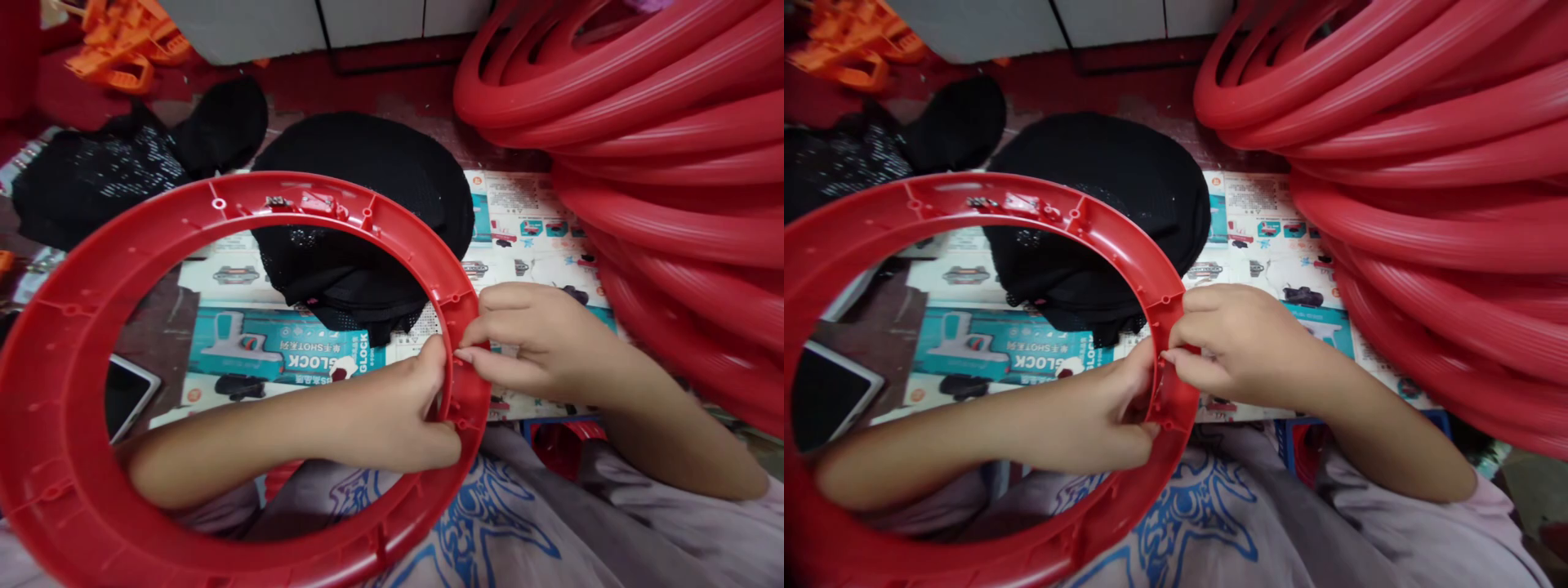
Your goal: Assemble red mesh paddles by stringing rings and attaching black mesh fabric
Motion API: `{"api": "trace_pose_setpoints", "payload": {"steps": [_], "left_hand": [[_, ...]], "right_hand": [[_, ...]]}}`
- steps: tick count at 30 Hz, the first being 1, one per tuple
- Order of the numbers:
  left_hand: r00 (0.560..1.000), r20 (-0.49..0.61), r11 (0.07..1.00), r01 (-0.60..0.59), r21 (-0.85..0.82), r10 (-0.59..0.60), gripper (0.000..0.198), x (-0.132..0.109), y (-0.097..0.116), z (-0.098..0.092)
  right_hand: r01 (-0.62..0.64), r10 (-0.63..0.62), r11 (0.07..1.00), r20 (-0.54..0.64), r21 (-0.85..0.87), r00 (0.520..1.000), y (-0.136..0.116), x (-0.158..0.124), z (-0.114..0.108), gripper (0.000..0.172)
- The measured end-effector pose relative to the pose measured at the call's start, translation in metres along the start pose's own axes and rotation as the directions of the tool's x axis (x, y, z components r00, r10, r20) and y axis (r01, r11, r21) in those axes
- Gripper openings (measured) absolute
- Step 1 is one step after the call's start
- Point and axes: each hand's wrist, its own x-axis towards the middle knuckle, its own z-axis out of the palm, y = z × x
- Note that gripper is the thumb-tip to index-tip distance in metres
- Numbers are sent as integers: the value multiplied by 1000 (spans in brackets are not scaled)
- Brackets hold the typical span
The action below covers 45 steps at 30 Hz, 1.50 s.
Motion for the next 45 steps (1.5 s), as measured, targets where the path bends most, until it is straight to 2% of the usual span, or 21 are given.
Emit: {"api": "trace_pose_setpoints", "payload": {"steps": [3, 6, 10, 13, 17, 21, 23, 26, 29, 31, 35, 38, 41, 43, 45], "left_hand": [[993, 56, 995, 103, 3, -103, 65, -4, 5, -1], [996, 40, 992, 85, -88, -81, 51, -5, 8, -3], [988, -150, 962, -65, -266, 26, 31, 4, 7, 1], [963, -268, 955, -84, -283, 5, 31, 12, 2, 6], [935, -352, 976, -44, -212, -34, 38, 16, -4, 7], [910, -415, 998, 38, 49, -14, 40, 15, -4, 1], [913, -407, 976, 119, 181, -36, 41, 13, -2, -1], [925, -371, 943, 192, 272, -81, 41, 9, 1, -3], [951, -301, 957, 153, 247, -75, 39, 6, 2, -1], [972, -231, 966, 91, 241, -34, 38, 4, 2, 2], [991, -132, 958, 29, 285, 10, 36, 2, 0, 5], [996, -80, 973, 46, 226, -29, 33, 1, -1, 5], [999, -41, 999, 22, 46, -20, 38, 3, -2, 5], [999, -44, 989, -22, -147, 16, 40, 7, -3, 6], [995, -96, 960, -31, -280, 5, 38, 12, -6, 8]], "right_hand": [[-36, 36, 999, -16, 24, 999, -3, 1, -2, 20], [-52, 51, 998, -37, -18, 998, -5, 2, -1, 22], [-48, 48, 999, -55, 0, 997, -4, 4, 0, 22], [-75, 75, 997, -25, -2, 997, -4, 4, 1, 23], [-141, 140, 987, -27, -78, 990, -3, 4, 2, 18], [-252, 248, 963, -52, -94, 967, -2, 3, 2, 11], [-196, 195, 973, -17, -121, 981, 0, 2, 1, 10], [25, -32, 970, -23, -241, 999, 1, -2, -2, 18], [167, -235, 901, -126, -400, 964, 0, -3, -1, 21], [195, -286, 877, -151, -439, 946, -1, -3, 0, 23], [177, -235, 911, -116, -374, 965, -1, 1, 4, 29], [132, -169, 943, -96, -305, 981, 2, 1, 2, 30], [96, -112, 962, -50, -256, 992, 5, -1, 0, 27], [109, -101, 967, 46, -232, 994, 6, -1, -1, 24], [109, -71, 964, 163, -242, 984, 6, 0, -1, 22]]}}
